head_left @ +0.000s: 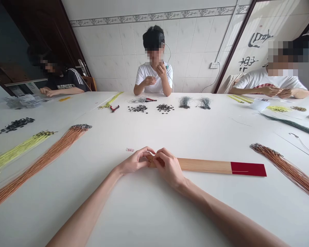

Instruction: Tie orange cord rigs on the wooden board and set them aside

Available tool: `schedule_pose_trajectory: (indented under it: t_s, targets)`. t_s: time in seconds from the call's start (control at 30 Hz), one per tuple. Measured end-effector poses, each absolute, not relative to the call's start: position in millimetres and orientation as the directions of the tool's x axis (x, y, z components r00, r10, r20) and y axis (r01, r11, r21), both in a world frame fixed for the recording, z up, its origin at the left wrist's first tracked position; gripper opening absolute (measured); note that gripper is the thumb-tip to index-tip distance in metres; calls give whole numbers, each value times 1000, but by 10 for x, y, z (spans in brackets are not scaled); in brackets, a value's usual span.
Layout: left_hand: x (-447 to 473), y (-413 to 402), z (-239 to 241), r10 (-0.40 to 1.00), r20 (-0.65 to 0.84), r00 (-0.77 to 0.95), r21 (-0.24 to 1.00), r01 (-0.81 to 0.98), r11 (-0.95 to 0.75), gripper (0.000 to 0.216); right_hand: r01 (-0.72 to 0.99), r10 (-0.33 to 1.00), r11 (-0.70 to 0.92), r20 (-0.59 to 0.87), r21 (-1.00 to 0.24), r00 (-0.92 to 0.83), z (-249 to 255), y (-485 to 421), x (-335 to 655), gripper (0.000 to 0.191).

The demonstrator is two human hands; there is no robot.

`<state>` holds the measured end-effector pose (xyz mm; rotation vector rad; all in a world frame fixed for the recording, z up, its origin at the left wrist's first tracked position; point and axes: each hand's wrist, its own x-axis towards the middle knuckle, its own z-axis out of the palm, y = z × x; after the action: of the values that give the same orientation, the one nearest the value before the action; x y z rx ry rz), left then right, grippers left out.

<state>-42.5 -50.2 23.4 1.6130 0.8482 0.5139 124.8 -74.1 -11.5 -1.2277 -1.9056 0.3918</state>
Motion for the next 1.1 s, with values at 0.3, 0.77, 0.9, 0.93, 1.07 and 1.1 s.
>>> schedule_pose_trajectory:
  t_s: [0.3,0.77,0.9,0.93,1.07,1.1]
  targets:
    - [-433,-507,225,761,-101,641,978,203,-42,21,693,858,460,479,-555,-187,-108,-741,1218,17]
    - [-430,-503,205,773,-108,625,980,197,-23,23,671,882,441,427,-595,-201,-99,-732,1218,15]
    - [-426,-506,213,763,-104,638,983,180,-17,22,664,885,440,419,-605,-205,-100,-732,1223,15]
    - [-426,-507,216,760,-105,641,984,175,-12,21,661,884,442,421,-607,-205,-99,-733,1223,15]
    - [-429,-510,223,758,-113,643,987,163,9,21,660,891,430,409,-615,-199,-98,-739,1229,16]
    - [-430,-512,225,760,-116,640,986,165,11,22,664,893,426,404,-615,-199,-98,-741,1232,16]
